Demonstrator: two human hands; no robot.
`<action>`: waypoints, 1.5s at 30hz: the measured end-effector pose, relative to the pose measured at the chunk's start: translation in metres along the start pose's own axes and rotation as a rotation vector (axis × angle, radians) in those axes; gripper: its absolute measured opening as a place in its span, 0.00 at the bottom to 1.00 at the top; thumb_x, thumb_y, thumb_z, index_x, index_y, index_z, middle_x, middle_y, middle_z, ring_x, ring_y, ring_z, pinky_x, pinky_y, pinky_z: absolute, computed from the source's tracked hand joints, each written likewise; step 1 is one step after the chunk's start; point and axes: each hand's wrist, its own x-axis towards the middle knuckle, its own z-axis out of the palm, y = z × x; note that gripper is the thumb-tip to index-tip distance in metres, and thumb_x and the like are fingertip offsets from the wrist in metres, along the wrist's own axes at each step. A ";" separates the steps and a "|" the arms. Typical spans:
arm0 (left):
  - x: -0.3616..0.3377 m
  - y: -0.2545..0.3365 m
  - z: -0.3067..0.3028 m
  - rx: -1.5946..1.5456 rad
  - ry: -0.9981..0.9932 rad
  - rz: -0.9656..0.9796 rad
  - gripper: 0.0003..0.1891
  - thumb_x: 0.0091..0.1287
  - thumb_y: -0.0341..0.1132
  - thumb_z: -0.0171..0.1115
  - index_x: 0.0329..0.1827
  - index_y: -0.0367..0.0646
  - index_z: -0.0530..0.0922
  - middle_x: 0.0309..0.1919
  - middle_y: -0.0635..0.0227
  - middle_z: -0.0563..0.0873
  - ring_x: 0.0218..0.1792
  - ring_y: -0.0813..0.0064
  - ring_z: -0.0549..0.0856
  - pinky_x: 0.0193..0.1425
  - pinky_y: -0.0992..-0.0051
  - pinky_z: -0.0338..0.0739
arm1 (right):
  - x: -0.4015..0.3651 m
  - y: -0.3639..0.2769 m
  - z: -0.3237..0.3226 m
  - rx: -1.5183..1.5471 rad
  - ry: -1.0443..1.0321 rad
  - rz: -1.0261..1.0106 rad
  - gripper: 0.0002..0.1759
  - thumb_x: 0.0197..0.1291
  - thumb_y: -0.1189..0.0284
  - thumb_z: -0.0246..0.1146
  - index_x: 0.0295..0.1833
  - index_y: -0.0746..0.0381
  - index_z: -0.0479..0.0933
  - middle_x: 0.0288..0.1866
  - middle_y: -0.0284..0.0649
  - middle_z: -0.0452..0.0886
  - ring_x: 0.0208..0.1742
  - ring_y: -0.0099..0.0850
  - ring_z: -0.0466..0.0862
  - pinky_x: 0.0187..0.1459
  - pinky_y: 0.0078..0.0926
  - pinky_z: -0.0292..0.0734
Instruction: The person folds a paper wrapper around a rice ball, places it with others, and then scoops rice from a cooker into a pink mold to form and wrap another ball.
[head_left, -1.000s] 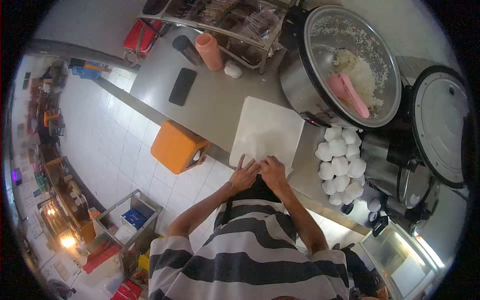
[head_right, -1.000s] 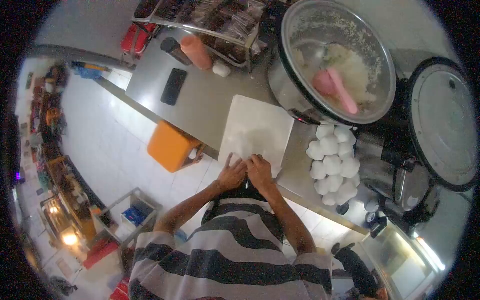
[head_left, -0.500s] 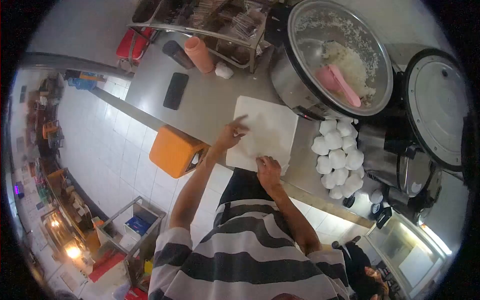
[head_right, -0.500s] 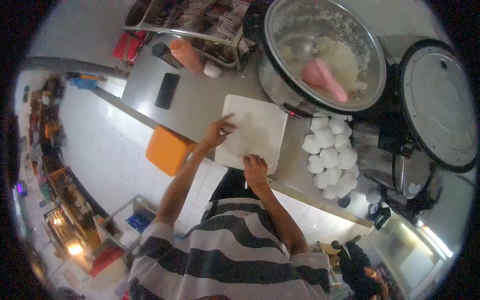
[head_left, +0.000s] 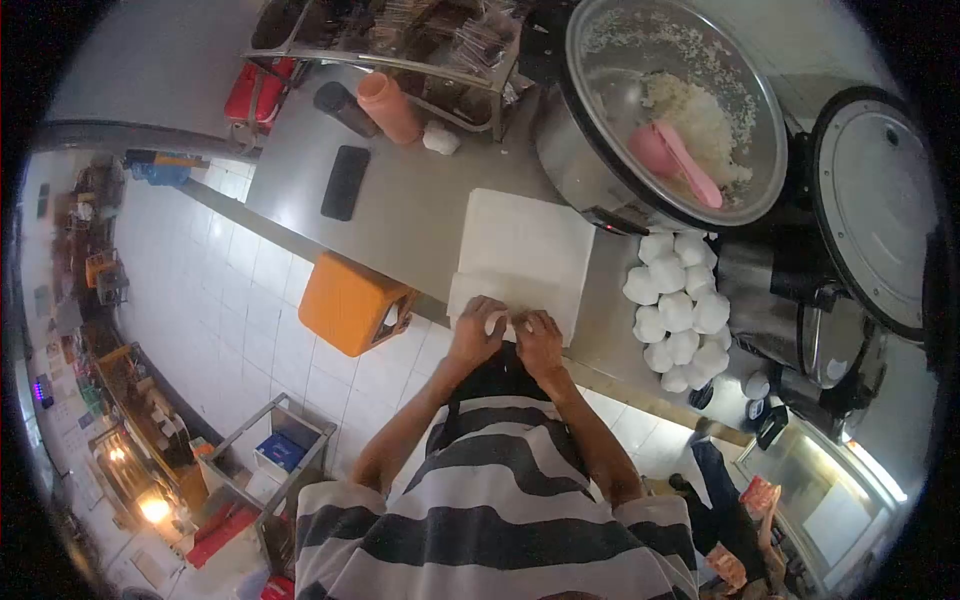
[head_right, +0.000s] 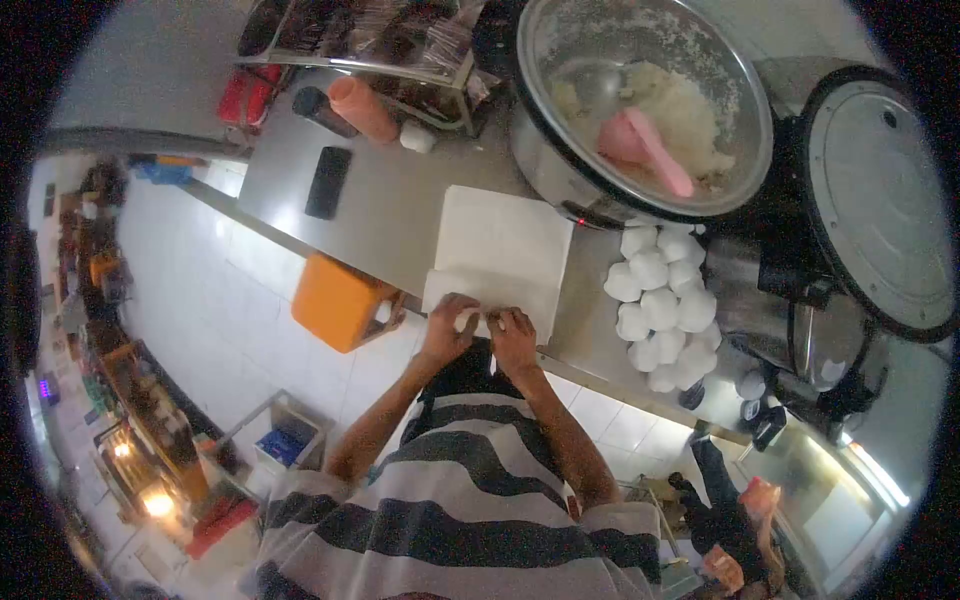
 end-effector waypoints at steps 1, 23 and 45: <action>-0.006 -0.012 0.014 0.007 0.042 -0.111 0.08 0.59 0.23 0.60 0.41 0.37 0.77 0.37 0.54 0.82 0.40 0.53 0.82 0.45 0.61 0.77 | 0.001 -0.001 0.000 0.006 0.001 -0.002 0.14 0.46 0.79 0.66 0.42 0.60 0.82 0.41 0.38 0.80 0.46 0.38 0.81 0.45 0.36 0.80; 0.016 -0.090 -0.008 0.345 -0.350 0.039 0.13 0.48 0.28 0.68 0.38 0.50 0.84 0.42 0.67 0.82 0.50 0.61 0.79 0.59 0.59 0.67 | 0.008 0.073 0.020 0.092 -0.221 0.127 0.17 0.46 0.79 0.64 0.45 0.61 0.79 0.53 0.38 0.77 0.55 0.40 0.76 0.54 0.40 0.78; 0.025 -0.085 -0.004 0.210 -0.176 -0.044 0.08 0.46 0.26 0.68 0.30 0.47 0.85 0.33 0.67 0.79 0.43 0.61 0.78 0.52 0.60 0.70 | 0.029 0.061 0.008 0.299 -0.109 0.112 0.15 0.42 0.85 0.61 0.39 0.61 0.82 0.43 0.41 0.79 0.50 0.44 0.77 0.52 0.39 0.75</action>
